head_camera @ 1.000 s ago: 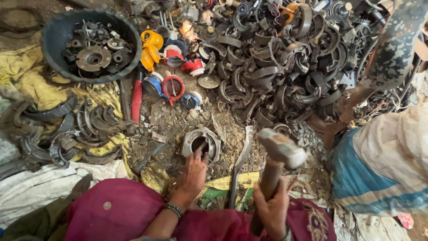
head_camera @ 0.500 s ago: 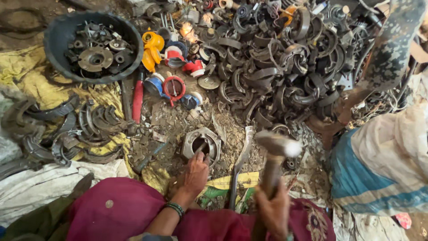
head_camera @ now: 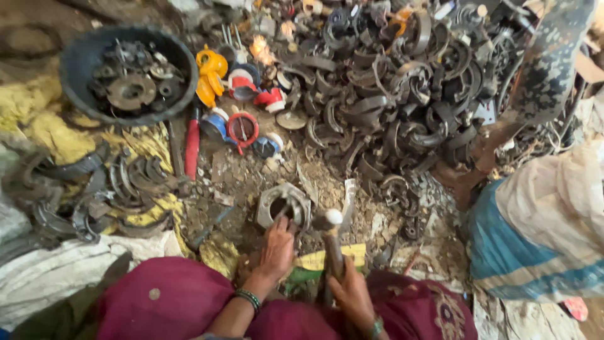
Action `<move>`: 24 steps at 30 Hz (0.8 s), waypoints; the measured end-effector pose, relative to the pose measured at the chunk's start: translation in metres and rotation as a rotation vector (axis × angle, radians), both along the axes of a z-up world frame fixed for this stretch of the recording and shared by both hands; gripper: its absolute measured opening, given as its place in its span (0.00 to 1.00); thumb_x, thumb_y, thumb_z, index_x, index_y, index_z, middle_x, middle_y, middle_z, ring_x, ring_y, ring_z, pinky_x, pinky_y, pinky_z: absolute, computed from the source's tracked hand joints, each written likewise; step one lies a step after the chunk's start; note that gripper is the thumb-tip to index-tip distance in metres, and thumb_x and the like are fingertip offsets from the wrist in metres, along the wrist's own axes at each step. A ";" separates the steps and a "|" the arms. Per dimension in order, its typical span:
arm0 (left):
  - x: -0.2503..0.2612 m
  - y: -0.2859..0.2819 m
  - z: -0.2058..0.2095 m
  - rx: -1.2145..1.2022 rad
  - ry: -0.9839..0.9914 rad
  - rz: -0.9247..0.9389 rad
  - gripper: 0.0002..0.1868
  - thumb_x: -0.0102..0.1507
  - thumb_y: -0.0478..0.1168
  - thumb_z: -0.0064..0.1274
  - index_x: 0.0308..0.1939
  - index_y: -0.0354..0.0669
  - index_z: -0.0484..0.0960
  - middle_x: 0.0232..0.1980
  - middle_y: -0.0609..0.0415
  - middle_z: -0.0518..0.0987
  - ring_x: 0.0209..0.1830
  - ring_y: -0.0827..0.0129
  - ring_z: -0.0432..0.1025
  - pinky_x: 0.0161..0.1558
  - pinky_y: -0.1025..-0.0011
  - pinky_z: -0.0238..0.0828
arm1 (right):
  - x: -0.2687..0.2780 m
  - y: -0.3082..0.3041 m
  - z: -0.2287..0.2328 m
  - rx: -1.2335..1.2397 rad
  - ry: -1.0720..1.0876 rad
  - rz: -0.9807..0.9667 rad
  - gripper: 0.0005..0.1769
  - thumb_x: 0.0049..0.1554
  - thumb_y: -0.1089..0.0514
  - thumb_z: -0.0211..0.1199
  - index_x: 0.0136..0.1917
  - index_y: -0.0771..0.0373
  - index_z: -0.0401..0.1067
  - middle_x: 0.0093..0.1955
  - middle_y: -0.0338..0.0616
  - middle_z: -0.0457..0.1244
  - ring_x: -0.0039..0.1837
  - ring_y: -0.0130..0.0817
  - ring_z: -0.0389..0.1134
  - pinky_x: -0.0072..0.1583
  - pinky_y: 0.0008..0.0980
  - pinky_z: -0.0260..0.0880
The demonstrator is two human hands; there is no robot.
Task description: The person sits on the ground and uses a hammer to repeatedly strike a metal part placed in a hexagonal metal holder. The person adjusts the part's position between strikes. The broken pieces remain in the holder or fall nearby.
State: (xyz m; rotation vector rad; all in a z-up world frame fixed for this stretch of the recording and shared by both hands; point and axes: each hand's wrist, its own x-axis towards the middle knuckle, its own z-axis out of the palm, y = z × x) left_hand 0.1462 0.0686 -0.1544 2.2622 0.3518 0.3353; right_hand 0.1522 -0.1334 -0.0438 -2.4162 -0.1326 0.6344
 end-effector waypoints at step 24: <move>-0.008 0.001 -0.020 0.217 -0.127 -0.047 0.24 0.56 0.31 0.58 0.58 0.35 0.81 0.65 0.33 0.73 0.59 0.45 0.73 0.61 0.59 0.71 | 0.005 -0.004 0.036 0.011 -0.046 -0.082 0.21 0.56 0.62 0.63 0.61 0.62 0.62 0.41 0.50 0.69 0.32 0.37 0.72 0.32 0.33 0.78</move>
